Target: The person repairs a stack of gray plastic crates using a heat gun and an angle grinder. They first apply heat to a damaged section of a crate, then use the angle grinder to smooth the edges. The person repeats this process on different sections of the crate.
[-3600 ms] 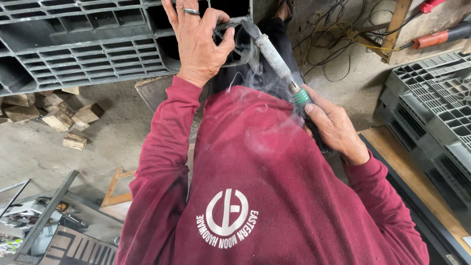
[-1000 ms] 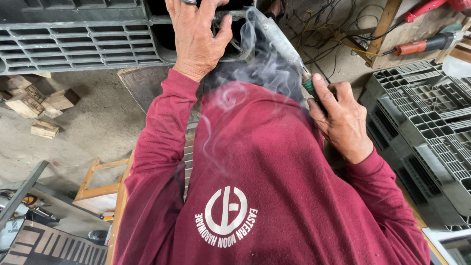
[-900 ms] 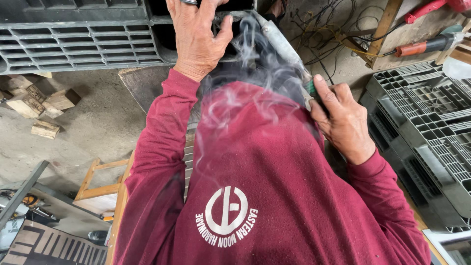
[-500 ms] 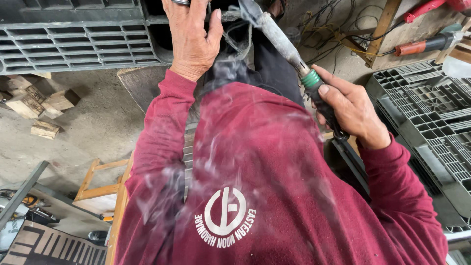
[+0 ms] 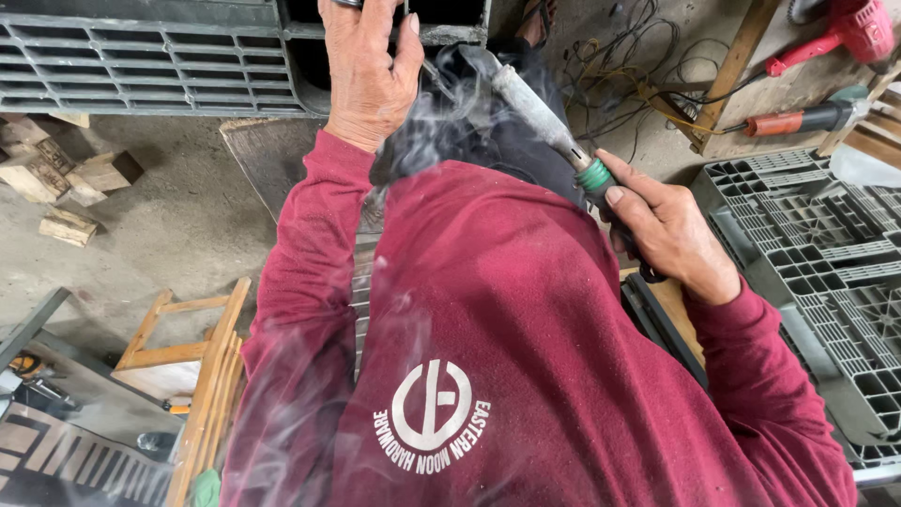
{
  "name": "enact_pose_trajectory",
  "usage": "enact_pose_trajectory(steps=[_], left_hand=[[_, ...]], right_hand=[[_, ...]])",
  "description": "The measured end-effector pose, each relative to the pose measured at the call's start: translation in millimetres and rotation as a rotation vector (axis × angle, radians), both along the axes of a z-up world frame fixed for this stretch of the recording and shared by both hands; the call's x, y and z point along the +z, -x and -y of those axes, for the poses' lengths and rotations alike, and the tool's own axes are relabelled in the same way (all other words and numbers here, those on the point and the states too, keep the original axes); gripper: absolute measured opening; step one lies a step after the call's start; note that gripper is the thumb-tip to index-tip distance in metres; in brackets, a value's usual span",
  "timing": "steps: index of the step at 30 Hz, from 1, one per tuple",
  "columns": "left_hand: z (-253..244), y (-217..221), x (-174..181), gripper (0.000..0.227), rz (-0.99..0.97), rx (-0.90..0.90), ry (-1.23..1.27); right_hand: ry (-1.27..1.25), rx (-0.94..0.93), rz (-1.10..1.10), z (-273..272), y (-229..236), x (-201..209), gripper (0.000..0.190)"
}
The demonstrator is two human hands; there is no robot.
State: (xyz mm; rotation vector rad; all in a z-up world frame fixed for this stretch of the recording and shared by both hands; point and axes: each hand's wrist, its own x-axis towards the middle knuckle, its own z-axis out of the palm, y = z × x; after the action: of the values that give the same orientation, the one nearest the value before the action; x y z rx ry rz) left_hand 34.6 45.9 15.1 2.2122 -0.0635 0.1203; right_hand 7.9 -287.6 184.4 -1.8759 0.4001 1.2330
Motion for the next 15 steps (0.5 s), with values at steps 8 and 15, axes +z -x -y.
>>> enact_pose_trajectory(steps=[8,15], left_hand=[[4.6,4.5,-0.4,0.029,-0.027,0.076,0.022],[5.8,7.3,-7.5,0.019,0.039,0.161,0.035]], right_hand=[[-0.038,0.027,0.083,9.7,-10.1,-11.0,0.049],[-0.101,0.057,0.069,25.6,-29.5,-17.9,0.049]])
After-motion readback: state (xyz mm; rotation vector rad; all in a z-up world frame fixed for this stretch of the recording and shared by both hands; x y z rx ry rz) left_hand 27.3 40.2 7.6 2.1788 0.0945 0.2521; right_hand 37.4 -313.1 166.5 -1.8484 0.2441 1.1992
